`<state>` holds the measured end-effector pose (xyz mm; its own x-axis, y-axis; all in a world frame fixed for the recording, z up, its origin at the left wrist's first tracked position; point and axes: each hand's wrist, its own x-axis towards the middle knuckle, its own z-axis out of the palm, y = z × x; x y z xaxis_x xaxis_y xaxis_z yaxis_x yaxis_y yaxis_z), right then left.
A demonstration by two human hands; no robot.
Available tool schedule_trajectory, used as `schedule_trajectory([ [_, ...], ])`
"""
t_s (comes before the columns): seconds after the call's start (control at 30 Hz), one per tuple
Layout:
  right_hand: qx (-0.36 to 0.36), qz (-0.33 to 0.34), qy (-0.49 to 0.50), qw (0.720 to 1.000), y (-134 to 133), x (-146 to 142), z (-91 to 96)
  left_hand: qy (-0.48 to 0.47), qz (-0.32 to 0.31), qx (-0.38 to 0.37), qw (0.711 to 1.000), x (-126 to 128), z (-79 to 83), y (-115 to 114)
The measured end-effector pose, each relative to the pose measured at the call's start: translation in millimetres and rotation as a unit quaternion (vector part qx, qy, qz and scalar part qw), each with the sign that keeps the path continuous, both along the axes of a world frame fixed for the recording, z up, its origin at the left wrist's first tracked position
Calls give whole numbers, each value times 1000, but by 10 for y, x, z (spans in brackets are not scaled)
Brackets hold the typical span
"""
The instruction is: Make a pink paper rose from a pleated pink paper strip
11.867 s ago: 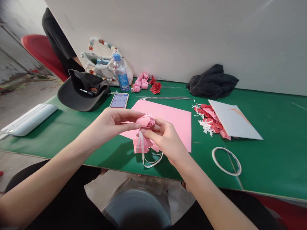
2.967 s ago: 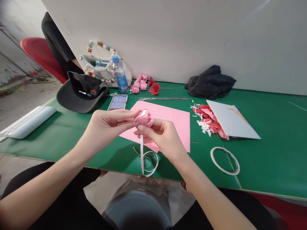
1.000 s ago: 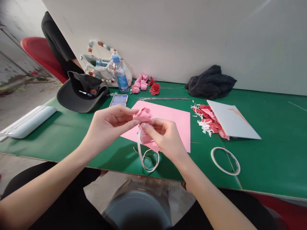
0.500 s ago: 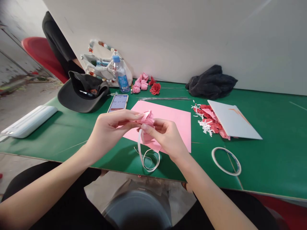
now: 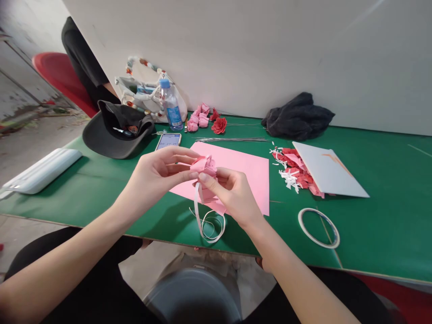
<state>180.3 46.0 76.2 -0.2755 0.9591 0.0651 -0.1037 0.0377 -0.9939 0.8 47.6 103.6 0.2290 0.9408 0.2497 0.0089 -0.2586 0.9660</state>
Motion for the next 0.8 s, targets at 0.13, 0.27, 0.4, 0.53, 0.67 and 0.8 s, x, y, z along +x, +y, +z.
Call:
schedule_trajectory([
  [0.13, 28, -6, -12, 1000, 6, 24, 13, -6, 9, -9, 1000, 13, 3, -20],
  [0.27, 35, -1, -10, 999, 22, 41, 11, -2, -16, -18, 1000, 11, 17, -10],
  [0.4, 24, -5, -17, 1000, 34, 49, -4, 8, -18, -35, 999, 2, 40, 7],
  [0.53, 11, -11, -33, 999, 51, 55, -43, 7, -26, -60, 998, -5, 24, 17],
  [0.67, 23, -36, -49, 998, 52, 58, -94, -23, -30, -86, 996, -4, -23, 18],
  [0.8, 55, -76, -72, 993, 30, 53, -100, -21, -48, -101, 994, 8, -26, 5],
])
